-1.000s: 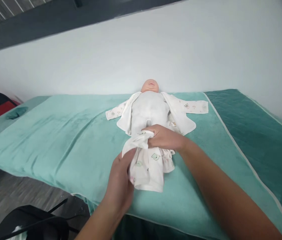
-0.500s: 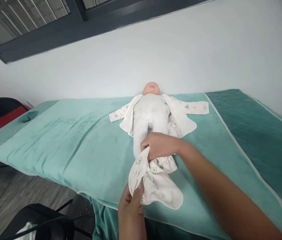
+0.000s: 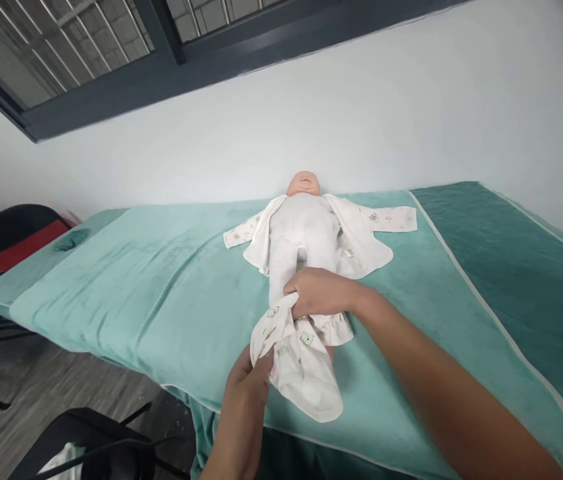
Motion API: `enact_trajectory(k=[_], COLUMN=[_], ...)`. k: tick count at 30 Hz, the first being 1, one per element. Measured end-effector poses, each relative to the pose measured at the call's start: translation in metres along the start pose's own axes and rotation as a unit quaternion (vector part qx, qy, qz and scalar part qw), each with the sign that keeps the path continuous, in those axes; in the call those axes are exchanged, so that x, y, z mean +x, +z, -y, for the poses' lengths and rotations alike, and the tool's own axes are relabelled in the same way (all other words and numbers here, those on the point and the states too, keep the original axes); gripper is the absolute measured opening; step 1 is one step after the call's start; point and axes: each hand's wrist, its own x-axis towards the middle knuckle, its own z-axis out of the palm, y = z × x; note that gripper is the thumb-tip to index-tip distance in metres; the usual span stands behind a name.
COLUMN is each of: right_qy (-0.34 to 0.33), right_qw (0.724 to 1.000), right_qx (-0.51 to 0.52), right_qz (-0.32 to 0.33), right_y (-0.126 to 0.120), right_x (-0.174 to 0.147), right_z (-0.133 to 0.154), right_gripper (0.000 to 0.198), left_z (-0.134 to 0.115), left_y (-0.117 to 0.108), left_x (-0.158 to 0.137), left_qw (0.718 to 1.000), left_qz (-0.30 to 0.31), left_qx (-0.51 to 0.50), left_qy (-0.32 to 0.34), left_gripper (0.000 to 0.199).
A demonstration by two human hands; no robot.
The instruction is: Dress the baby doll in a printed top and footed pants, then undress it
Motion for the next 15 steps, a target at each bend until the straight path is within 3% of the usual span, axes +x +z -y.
enact_trajectory(k=[6,10,15], right_qy=[-0.023,-0.015,0.002], right_qw=[0.996,0.988,0.981], right_qx=[0.077,0.151,0.196], right_qz=[-0.037,-0.031,-0.003], right_y=[-0.003,-0.005,-0.009], right_x=[-0.004,-0.006,-0.009], right_z=[0.002,-0.001,-0.003], right_gripper=[0.027,0.015,0.023], left_z=[-0.012,-0.005,0.007], left_y=[0.011,0.008,-0.004], left_x=[0.002,0.021,0.054], left_qw=[0.998,0.993,0.984], left_qz=[0.061,0.05,0.055], left_qx=[0.017,0.048,0.045], left_qy=[0.017,0.091,0.164], left_gripper=[0.046,0.041,0.038])
